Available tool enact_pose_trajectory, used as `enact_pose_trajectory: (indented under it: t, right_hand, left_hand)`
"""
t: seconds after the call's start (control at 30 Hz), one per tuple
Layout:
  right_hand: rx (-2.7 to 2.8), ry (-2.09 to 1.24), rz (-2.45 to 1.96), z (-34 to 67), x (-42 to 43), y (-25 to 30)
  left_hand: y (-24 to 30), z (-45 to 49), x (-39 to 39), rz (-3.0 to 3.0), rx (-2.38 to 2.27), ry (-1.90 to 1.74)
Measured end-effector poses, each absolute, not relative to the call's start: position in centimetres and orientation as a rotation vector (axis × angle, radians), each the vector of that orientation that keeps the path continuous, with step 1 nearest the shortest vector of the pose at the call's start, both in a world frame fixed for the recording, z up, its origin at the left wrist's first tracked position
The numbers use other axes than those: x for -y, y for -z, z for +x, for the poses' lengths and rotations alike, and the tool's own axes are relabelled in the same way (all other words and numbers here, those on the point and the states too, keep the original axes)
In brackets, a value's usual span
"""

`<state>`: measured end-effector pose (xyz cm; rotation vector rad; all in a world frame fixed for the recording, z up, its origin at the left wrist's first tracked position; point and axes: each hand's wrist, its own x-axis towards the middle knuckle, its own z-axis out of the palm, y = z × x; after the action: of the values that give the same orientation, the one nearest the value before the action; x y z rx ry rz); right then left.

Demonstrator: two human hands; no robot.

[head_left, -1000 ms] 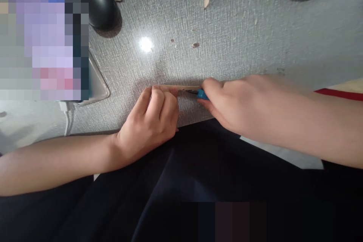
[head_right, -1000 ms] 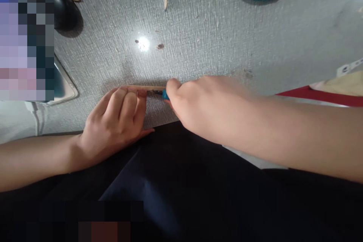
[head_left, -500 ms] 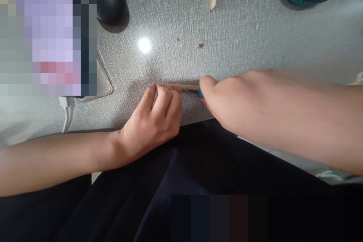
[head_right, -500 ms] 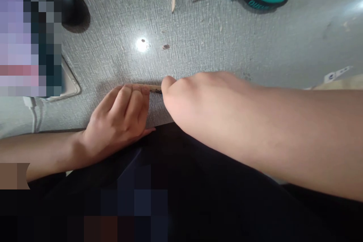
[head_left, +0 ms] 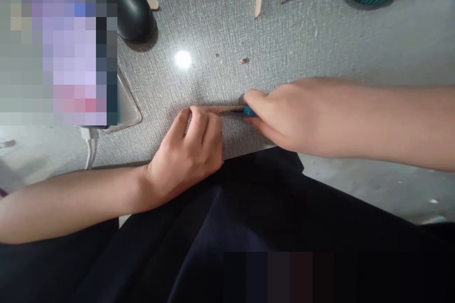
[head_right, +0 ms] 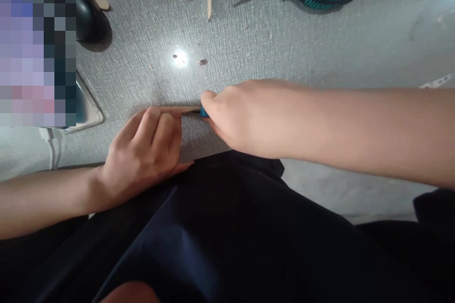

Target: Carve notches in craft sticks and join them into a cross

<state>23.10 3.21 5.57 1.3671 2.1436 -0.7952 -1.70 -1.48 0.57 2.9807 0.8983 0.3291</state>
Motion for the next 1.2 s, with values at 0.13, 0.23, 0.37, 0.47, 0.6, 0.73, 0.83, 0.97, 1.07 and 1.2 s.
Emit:
enact_pose_trajectory:
  t: [0.13, 0.23, 0.37, 0.47, 0.6, 0.73, 0.83, 0.97, 1.07, 1.2]
  right_hand:
    - [-1.966, 0.807, 1.277, 23.9, -3.3, -5.6]
    - [-2.045, 0.824, 1.275, 24.1, -3.0, -5.9]
    - [-2.108, 0.806, 1.295, 24.3, -2.5, -5.5]
    - [-2.100, 0.765, 1.320, 24.2, -2.3, -5.1]
    - [-2.109, 0.722, 1.307, 23.9, -2.4, -4.8]
    - [-1.977, 0.674, 1.221, 23.6, -2.6, -4.6]
    - [-1.980, 0.685, 1.236, 23.6, -2.6, -4.5]
    - [-2.027, 0.687, 1.257, 24.0, -2.4, -4.5]
    - [-2.003, 0.676, 1.252, 24.1, -2.4, -4.7]
    - [-1.965, 0.687, 1.248, 24.1, -2.6, -4.6]
  left_hand:
    - [-0.8, -1.6, 1.3, 3.097, -0.893, -0.308]
    - [-0.8, -1.9, 1.2, 3.069, -0.863, -0.300]
    - [-0.6, -2.1, 1.5, 2.903, -0.907, -0.307]
    - [-0.4, -2.0, 1.6, 2.890, -0.950, -0.336]
    - [-0.6, -1.7, 1.3, 3.021, -0.885, -0.344]
    - [-0.9, -1.6, 0.9, 3.114, -0.837, -0.358]
    - [-0.8, -1.7, 0.9, 3.105, -0.830, -0.360]
    - [-0.3, -2.0, 1.3, 2.984, -0.849, -0.375]
    - [-0.2, -2.1, 1.4, 2.986, -0.852, -0.379]
    - [-0.3, -2.0, 1.2, 3.008, -0.842, -0.372]
